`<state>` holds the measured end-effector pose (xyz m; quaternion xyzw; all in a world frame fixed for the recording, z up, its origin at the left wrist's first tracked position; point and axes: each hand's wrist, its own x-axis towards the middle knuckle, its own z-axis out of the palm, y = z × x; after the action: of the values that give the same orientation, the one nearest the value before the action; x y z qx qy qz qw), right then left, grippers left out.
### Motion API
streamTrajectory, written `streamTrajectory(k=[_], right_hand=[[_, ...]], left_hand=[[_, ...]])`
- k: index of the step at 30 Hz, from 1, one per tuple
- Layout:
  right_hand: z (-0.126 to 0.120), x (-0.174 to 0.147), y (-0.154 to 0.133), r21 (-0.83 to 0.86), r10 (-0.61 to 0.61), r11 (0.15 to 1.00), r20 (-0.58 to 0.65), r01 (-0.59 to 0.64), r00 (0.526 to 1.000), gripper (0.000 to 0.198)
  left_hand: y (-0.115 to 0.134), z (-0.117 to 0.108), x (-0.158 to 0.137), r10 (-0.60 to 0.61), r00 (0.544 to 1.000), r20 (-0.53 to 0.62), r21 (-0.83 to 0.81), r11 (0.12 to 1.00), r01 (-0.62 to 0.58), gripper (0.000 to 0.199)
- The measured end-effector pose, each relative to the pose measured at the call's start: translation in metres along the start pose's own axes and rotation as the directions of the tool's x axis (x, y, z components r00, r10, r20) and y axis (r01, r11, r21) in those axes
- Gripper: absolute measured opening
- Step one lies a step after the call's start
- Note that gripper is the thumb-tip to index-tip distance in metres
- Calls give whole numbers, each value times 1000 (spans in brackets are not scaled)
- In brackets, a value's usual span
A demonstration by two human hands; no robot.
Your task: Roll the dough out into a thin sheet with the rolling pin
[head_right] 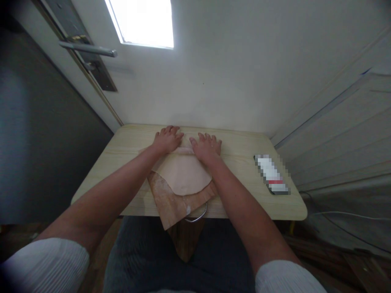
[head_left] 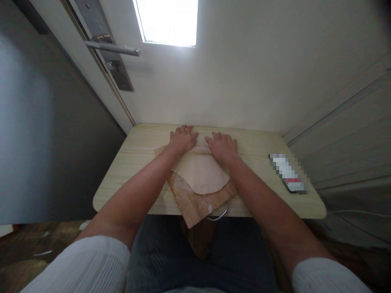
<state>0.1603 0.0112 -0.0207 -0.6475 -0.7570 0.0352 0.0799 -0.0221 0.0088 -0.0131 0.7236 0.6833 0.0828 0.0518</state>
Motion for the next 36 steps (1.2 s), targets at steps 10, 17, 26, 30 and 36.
streamTrajectory(k=[10, 17, 26, 30, 36], right_hand=[[-5, -19, -6, -48, 9, 999, -41, -11, 999, 61], [-5, -21, -6, -36, 13, 999, -50, -15, 999, 60], [-5, -30, -7, -40, -10, 999, -76, 7, 997, 58], [-4, -37, -6, -59, -38, 998, -100, 32, 994, 56], [-4, -51, -8, -73, -40, 997, -107, 33, 993, 56]], left_hand=[[-4, 5, 3, -48, 994, 97, -75, 996, 56, 63], [-3, 4, 1, -62, 993, 96, -118, 990, 73, 69], [-1, 2, -8, -40, 996, 83, -98, 994, 48, 67], [-1, 2, -14, -39, 995, 87, -86, 995, 47, 66], [1, 3, -29, 9, 1000, 13, -26, 1000, -9, 61]])
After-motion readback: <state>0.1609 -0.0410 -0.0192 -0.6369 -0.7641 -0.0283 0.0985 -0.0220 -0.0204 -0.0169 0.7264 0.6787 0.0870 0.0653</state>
